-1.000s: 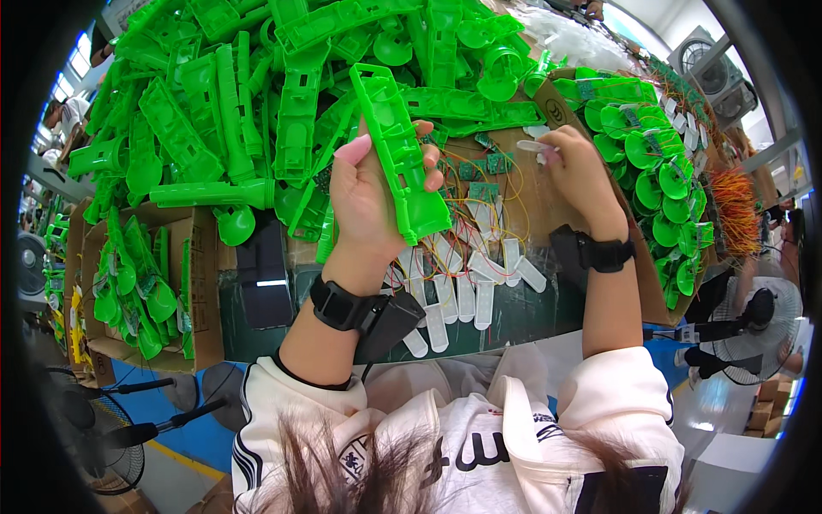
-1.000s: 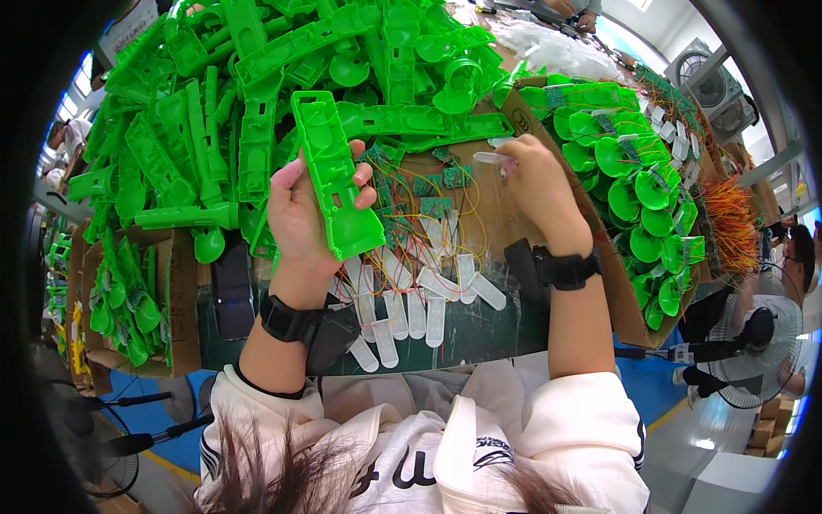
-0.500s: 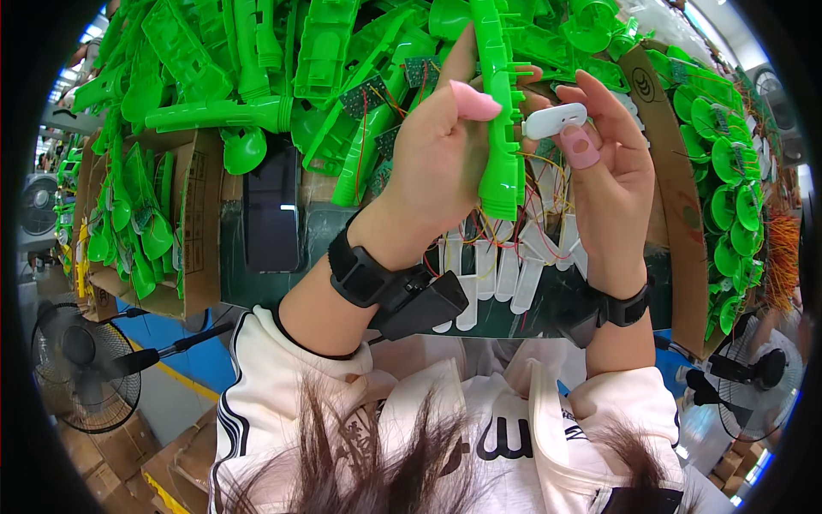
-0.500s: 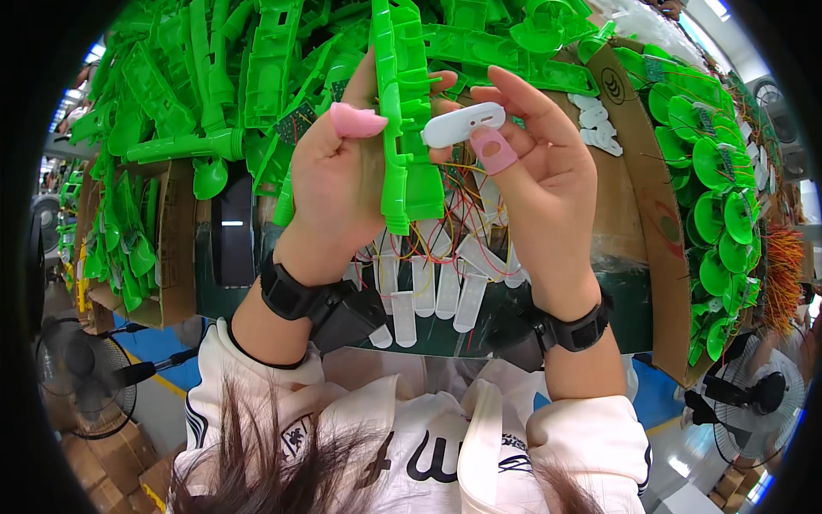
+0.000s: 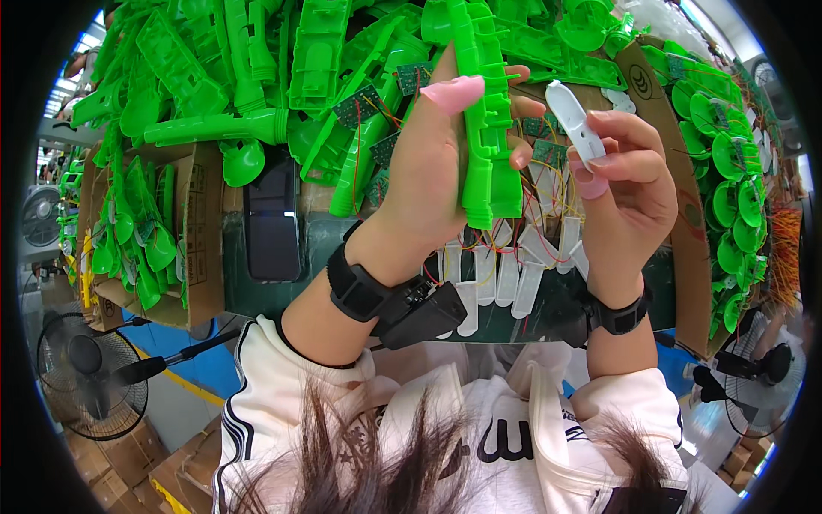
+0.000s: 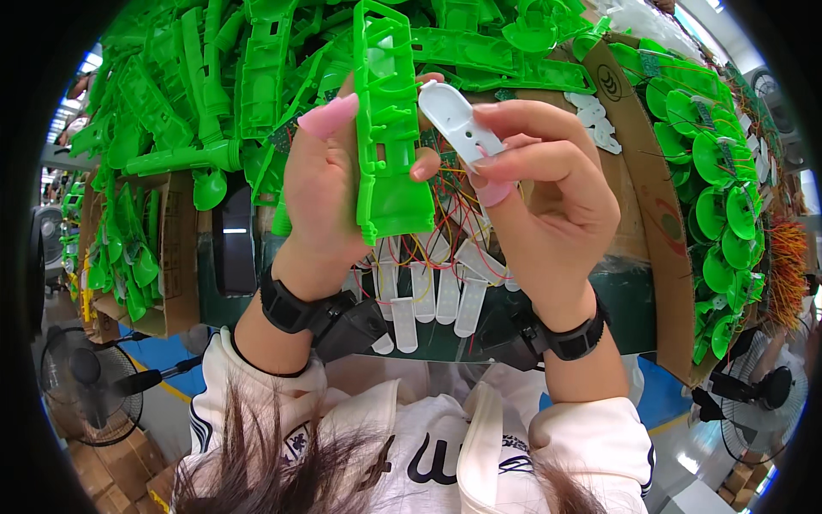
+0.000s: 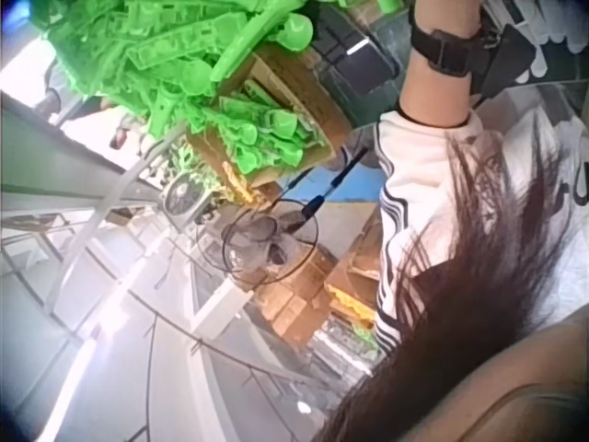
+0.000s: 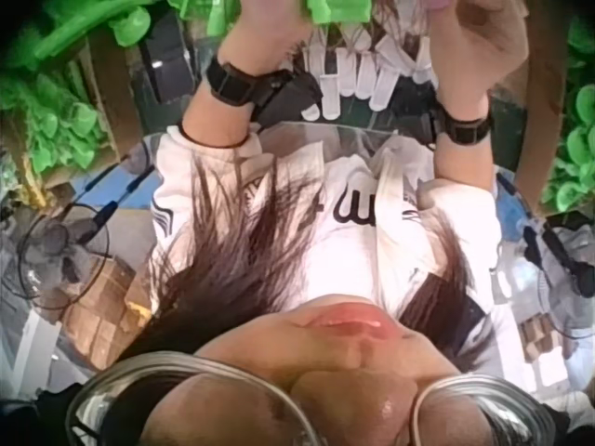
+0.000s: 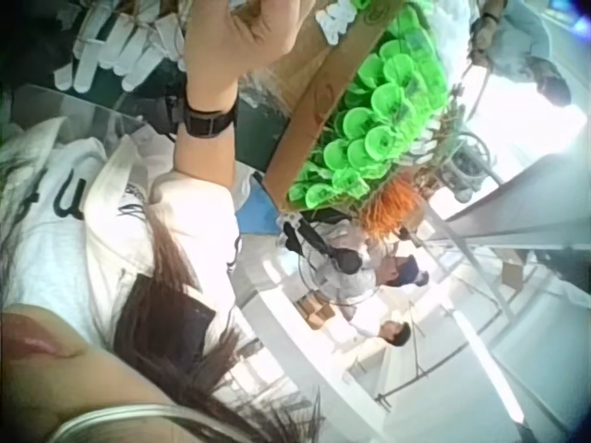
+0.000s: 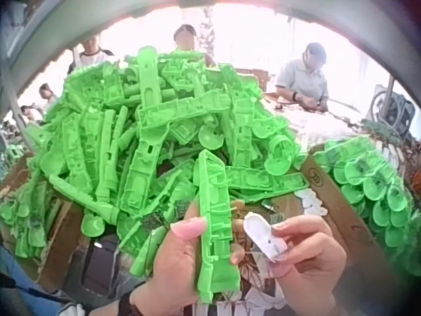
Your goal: Assembling a circuit board and wiring into a green plastic housing on a factory assembly line.
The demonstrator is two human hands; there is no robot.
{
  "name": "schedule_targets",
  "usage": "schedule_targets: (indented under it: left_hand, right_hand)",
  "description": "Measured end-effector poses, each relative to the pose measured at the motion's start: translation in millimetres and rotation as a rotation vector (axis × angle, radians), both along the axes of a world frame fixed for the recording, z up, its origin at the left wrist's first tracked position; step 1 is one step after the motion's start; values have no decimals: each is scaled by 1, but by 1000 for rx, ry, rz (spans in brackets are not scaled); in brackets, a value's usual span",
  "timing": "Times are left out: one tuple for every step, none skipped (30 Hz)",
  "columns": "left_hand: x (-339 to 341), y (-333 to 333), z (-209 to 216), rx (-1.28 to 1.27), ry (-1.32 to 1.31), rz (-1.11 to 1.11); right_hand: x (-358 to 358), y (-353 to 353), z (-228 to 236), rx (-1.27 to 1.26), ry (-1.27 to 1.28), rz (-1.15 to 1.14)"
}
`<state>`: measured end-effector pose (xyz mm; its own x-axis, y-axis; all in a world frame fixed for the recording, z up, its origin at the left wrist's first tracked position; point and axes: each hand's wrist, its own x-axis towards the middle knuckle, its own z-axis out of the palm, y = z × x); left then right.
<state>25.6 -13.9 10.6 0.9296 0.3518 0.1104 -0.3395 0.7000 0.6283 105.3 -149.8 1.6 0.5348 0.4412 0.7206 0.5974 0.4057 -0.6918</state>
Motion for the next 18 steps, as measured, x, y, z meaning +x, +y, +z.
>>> schedule_targets:
  left_hand:
    - [0,0,0,21,-5,7]
    - [0,-1,1,40,-12,12]
    - [-1,-1,1,40,-13,12]
    - [-1,-1,2,66,-13,4]
    - [-1,0,1,90,-6,-6]
    - [-1,0,0,90,-1,-7]
    - [-1,1,-1,113,32,-20]
    - [-3,0,-1,137,60,-34]
    - [-4,-1,0,137,59,-35]
    - [-4,-3,1,130,62,-11]
    - [-4,-3,2,125,65,17]
    - [-4,-4,2,126,65,18]
    - [-5,-4,1,122,59,38]
    - [-4,-3,1,118,52,58]
    - [-4,-3,1,119,52,58]
    - [-4,-2,0,124,56,59]
    - [-3,-2,1,127,58,55]
    - [-3,-1,1,127,57,52]
  right_hand:
    - [0,1,0,2,1,3]
    - [1,0,-1,-9,-26,16]
    - [1,0,-1,-19,-53,29]
    - [1,1,1,-18,-54,30]
    - [4,3,1,8,-74,60]
    - [5,4,0,35,-93,90]
    - [4,5,-2,35,-88,89]
    - [0,6,-2,51,-12,94]
    - [-2,5,-2,66,64,99]
    - [-3,4,-1,65,65,97]
    - [-4,4,1,52,137,122]
    - [-4,3,2,38,211,147]
    - [-5,3,3,38,212,147]
    - [-4,4,3,14,255,117]
    - [-3,4,4,-10,300,88]
    - [-2,5,3,-9,300,89]
    - [0,5,2,-31,391,40]
    - [1,4,2,-52,481,-8]
